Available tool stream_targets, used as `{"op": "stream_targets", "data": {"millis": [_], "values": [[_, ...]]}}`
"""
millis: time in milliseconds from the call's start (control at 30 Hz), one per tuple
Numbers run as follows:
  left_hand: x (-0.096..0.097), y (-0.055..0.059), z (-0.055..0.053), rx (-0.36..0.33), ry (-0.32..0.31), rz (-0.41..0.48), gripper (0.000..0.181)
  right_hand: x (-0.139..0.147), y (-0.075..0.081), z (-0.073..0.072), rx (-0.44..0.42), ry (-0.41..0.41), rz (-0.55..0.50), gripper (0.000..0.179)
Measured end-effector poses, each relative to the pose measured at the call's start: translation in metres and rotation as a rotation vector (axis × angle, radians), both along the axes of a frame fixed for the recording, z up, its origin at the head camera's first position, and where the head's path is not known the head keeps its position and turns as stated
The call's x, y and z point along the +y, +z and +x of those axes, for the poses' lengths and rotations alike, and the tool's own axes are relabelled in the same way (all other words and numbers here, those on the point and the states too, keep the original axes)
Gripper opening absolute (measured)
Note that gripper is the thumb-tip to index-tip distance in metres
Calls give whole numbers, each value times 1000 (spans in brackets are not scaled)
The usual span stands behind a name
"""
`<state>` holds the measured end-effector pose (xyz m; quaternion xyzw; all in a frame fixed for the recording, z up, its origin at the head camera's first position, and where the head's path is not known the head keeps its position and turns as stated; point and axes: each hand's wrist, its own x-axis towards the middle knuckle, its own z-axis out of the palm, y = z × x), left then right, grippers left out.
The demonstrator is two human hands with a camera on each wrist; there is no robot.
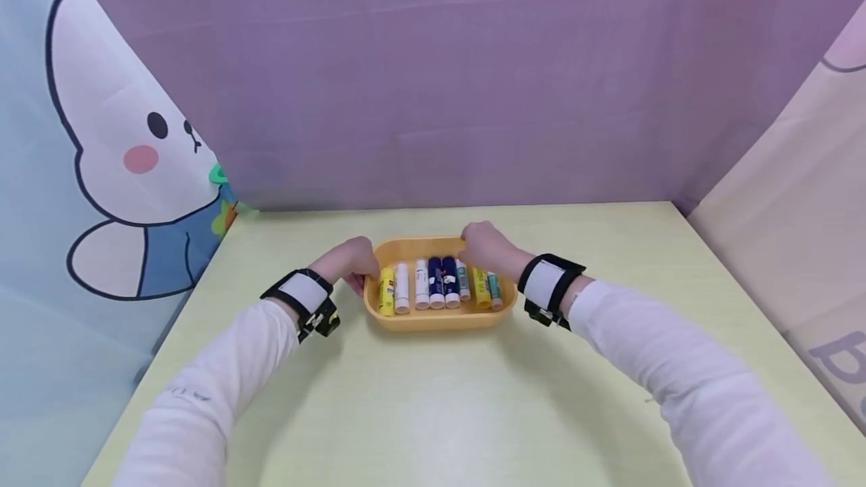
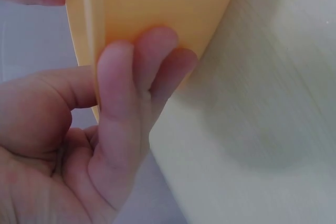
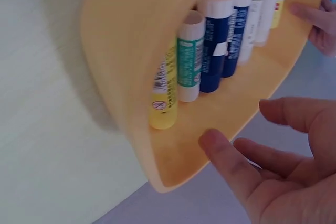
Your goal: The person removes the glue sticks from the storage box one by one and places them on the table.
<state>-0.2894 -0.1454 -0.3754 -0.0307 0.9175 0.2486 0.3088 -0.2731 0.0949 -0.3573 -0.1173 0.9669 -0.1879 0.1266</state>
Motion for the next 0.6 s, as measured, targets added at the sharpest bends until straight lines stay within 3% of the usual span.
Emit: {"op": "stream_targets", "data": {"millis": [233, 400, 600], "values": [[1, -2, -1, 5, 4, -18, 29, -3, -4, 0, 56, -27, 46, 33], [1, -3, -2, 5, 8, -18, 29, -7, -14, -1, -9, -5, 104, 21], [1, -2, 0, 6, 11, -8, 27, -13, -20, -5, -89, -57, 118, 17]]}}
